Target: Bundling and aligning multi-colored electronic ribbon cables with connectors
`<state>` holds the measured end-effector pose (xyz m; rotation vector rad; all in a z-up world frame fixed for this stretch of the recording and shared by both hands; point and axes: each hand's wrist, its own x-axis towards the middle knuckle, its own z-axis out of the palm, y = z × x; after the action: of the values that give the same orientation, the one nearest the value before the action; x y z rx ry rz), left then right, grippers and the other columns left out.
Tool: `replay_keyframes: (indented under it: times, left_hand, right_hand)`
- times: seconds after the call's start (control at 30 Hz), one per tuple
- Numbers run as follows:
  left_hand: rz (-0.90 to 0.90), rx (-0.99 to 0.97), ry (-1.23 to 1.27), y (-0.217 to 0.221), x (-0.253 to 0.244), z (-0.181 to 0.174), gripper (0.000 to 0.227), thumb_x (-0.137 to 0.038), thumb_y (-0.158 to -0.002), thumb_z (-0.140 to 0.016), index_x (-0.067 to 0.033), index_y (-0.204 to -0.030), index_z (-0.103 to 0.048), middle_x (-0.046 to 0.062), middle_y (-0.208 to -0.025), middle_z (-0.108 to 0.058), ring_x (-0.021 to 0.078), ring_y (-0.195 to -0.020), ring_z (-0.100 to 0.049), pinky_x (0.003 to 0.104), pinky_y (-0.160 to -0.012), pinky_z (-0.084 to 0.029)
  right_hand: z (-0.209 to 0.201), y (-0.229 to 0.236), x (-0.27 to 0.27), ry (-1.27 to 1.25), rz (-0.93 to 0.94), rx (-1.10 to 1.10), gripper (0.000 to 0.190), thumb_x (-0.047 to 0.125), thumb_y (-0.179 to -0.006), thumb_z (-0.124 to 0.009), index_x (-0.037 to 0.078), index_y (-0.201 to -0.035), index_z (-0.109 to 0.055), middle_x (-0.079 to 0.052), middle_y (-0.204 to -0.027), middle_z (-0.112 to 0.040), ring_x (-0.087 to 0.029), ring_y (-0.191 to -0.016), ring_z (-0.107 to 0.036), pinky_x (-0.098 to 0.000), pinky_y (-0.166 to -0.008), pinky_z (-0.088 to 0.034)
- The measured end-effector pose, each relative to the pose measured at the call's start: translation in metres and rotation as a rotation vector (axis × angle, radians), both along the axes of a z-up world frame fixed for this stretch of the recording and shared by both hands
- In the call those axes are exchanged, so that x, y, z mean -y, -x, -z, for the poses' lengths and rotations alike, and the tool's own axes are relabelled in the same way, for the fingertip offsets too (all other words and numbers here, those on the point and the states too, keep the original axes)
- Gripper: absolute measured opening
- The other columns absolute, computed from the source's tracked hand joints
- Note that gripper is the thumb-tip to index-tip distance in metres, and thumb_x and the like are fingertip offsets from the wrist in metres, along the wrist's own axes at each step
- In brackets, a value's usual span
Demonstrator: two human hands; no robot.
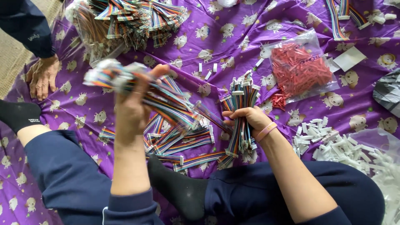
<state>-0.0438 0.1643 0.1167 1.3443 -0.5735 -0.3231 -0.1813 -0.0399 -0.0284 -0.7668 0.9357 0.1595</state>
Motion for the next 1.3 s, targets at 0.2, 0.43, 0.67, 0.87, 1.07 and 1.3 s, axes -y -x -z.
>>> replay_keyframes:
  times: [0.2,0.43,0.67,0.87,1.07,1.3]
  left_hand:
    - [-0.249,-0.231,0.217,-0.039,-0.015,0.016,0.026,-0.025,-0.090,-0.063,-0.0105,-0.071,-0.053,-0.001,-0.055,-0.044,0.0113,-0.050,-0.053,0.032,-0.067,-0.055]
    - [0.360,0.744,-1.205,-0.048,0.001,0.103,0.033,0.004,-0.066,-0.061,-0.0132,-0.094,-0.065,0.011,-0.102,-0.059,0.0397,-0.090,-0.063,0.051,-0.081,-0.052]
    - [0.399,1.174,-1.161,-0.092,-0.002,0.191,0.041,-0.003,-0.058,-0.065,-0.0156,-0.096,-0.059,0.002,-0.094,-0.059,0.0263,-0.093,-0.058,0.038,-0.081,-0.049]
    - [0.144,1.568,-1.027,-0.001,0.056,0.104,0.032,-0.022,-0.066,-0.066,-0.0194,-0.095,-0.055,-0.002,-0.077,-0.063,0.0162,-0.076,-0.066,0.039,-0.060,-0.050]
    - [0.767,1.015,-1.132,0.040,0.077,0.175,0.043,-0.040,-0.056,-0.079,-0.0236,-0.090,-0.059,0.000,-0.081,-0.064,0.0270,-0.081,-0.066,0.041,-0.066,-0.053]
    - [0.762,0.731,-1.197,0.039,0.084,0.103,0.045,-0.017,-0.070,-0.063,-0.0134,-0.109,-0.042,0.017,-0.084,-0.066,0.0399,-0.086,-0.065,0.051,-0.078,-0.050]
  right_hand:
    - [-0.029,-0.006,0.001,-0.023,0.049,0.060,0.023,-0.014,-0.064,-0.057,-0.011,-0.086,-0.050,-0.027,-0.094,-0.067,-0.042,-0.073,-0.067,-0.0440,-0.054,-0.055]
    - [-0.068,0.001,0.010,-0.056,0.057,0.127,0.018,-0.012,-0.065,-0.058,-0.004,-0.080,-0.052,-0.022,-0.092,-0.068,-0.037,-0.075,-0.068,-0.0393,-0.054,-0.055]
    - [-0.072,0.027,0.061,0.034,0.138,0.231,0.014,-0.005,-0.069,-0.059,0.005,-0.076,-0.052,-0.016,-0.092,-0.069,-0.031,-0.076,-0.070,-0.0369,-0.059,-0.059]
    - [-0.038,0.037,0.095,-0.011,0.286,0.305,0.016,-0.003,-0.074,-0.059,0.010,-0.081,-0.052,-0.014,-0.094,-0.069,-0.028,-0.074,-0.071,-0.0355,-0.061,-0.061]
    - [-0.044,0.042,0.098,0.026,0.335,0.319,0.017,-0.005,-0.073,-0.057,0.009,-0.080,-0.050,-0.012,-0.096,-0.070,-0.028,-0.076,-0.071,-0.0360,-0.065,-0.062]
    - [-0.028,0.044,0.122,0.010,0.513,0.323,0.021,-0.002,-0.072,-0.059,0.012,-0.084,-0.050,-0.013,-0.094,-0.071,-0.029,-0.074,-0.072,-0.0368,-0.068,-0.062]
